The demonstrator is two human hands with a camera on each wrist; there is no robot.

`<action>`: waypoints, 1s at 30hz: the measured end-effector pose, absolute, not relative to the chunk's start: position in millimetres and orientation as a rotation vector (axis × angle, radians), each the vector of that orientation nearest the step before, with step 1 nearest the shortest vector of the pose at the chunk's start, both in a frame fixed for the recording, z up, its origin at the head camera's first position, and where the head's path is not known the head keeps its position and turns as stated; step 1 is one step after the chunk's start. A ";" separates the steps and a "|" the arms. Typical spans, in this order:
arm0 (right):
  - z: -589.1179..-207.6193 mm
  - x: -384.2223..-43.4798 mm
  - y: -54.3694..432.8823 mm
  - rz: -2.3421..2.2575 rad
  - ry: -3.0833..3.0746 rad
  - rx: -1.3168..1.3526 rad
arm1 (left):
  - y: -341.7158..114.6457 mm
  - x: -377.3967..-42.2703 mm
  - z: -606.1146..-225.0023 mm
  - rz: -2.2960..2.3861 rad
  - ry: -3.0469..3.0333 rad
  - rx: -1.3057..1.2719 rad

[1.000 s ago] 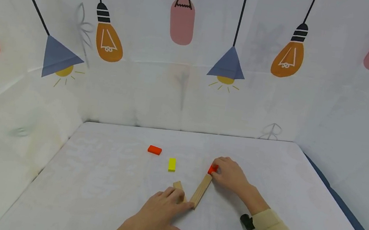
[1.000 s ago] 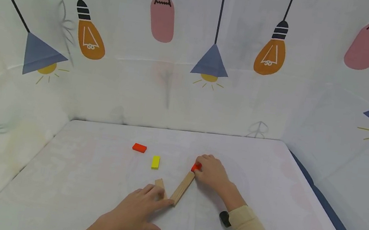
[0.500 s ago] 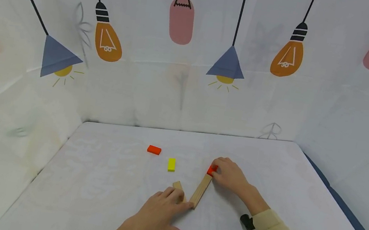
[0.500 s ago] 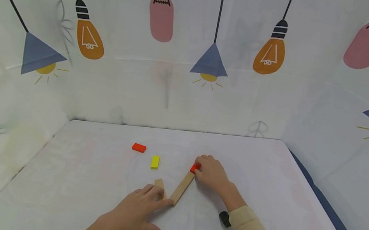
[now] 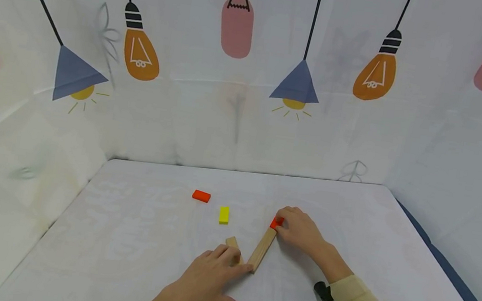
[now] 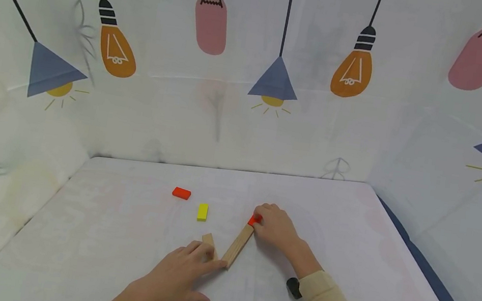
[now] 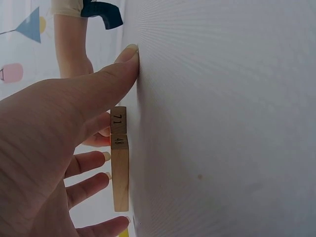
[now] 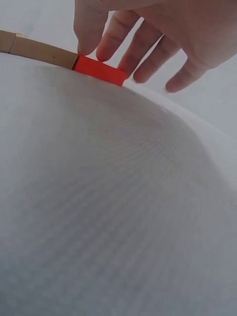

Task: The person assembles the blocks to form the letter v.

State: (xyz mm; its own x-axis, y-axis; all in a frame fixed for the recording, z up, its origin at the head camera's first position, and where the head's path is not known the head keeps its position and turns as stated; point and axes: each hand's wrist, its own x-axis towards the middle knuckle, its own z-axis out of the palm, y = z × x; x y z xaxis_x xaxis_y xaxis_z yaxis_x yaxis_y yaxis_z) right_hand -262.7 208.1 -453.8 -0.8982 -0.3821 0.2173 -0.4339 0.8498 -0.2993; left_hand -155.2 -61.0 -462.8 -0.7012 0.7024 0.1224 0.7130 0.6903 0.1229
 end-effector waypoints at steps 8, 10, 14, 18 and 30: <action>-453.2 -261.1 207.7 0.521 -2.866 0.654 | -61.2 -154.8 -463.4 -0.252 -2.804 -1.190; -453.3 -261.0 207.9 0.522 -2.871 0.651 | -61.2 -154.7 -463.2 -0.256 -2.806 -1.189; -454.5 -260.8 208.1 0.522 -2.875 0.648 | -61.2 -154.7 -463.2 -0.255 -2.807 -1.191; -454.9 -260.7 207.9 0.523 -2.863 0.655 | -61.1 -154.8 -463.8 -0.245 -2.799 -1.191; -454.2 -260.4 207.7 0.487 -2.902 0.653 | -62.2 -154.6 -464.5 -0.247 -2.763 -1.196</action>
